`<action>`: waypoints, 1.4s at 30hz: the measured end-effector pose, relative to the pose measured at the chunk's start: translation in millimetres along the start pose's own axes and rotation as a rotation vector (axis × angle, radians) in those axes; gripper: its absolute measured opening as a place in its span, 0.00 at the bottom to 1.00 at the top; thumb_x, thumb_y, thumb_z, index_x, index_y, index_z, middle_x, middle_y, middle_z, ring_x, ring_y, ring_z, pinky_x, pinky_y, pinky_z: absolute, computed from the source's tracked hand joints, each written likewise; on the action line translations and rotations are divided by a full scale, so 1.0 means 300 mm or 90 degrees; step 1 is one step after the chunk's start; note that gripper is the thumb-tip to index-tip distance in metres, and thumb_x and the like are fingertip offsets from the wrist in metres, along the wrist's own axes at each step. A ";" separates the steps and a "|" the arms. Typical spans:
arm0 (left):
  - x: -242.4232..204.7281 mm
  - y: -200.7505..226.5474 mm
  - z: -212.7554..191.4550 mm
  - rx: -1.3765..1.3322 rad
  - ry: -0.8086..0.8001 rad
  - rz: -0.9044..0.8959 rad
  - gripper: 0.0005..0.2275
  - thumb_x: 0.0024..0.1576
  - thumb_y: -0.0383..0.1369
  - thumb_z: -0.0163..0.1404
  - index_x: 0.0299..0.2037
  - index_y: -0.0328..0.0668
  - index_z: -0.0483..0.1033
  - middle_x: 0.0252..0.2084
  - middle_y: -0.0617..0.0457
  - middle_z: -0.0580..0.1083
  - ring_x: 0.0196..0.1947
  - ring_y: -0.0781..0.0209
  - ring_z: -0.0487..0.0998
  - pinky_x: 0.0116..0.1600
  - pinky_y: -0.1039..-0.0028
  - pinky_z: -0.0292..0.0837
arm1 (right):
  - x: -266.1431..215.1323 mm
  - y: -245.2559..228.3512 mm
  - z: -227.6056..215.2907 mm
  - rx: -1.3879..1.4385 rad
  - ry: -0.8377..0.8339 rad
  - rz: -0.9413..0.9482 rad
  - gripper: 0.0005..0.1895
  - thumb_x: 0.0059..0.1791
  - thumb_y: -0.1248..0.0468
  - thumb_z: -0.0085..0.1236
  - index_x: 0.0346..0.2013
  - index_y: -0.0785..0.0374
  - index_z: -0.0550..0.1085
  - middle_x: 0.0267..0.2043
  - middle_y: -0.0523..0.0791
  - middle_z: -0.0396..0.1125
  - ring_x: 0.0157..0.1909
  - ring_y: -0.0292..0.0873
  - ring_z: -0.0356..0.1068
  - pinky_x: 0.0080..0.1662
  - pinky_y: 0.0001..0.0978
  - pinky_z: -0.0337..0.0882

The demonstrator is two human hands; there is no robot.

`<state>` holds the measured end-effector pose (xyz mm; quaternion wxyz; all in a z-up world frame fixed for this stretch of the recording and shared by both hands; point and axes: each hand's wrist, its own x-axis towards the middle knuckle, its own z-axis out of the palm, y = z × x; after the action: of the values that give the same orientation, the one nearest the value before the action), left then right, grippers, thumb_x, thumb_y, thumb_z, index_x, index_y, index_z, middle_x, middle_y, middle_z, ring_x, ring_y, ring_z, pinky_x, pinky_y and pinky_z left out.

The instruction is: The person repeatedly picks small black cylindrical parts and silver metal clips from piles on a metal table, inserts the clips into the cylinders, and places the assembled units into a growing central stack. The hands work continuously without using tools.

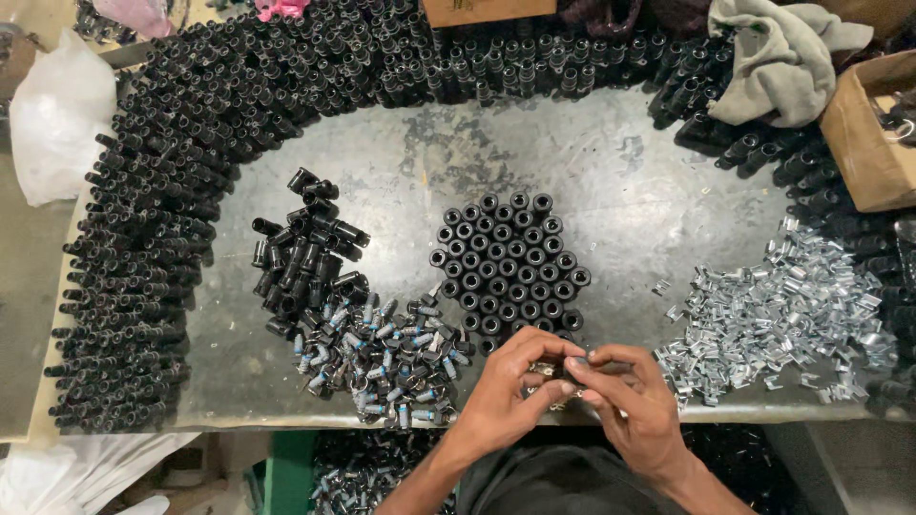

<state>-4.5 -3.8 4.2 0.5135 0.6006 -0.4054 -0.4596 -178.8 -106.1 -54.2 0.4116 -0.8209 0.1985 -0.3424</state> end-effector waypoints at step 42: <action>0.308 -0.428 -0.957 0.707 0.414 0.044 0.09 0.57 0.36 0.57 0.45 0.45 0.79 0.45 0.47 0.75 0.52 0.42 0.74 0.66 0.32 0.49 | 0.114 0.380 -0.131 -0.334 -0.037 0.103 0.10 0.50 0.64 0.59 0.46 0.58 0.79 0.41 0.49 0.70 0.48 0.55 0.68 0.53 0.47 0.68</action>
<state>298.3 -3.8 -121.0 0.2372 0.8723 -0.4255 0.0413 -188.8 -214.5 -116.1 0.2168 -0.8904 0.3335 -0.2213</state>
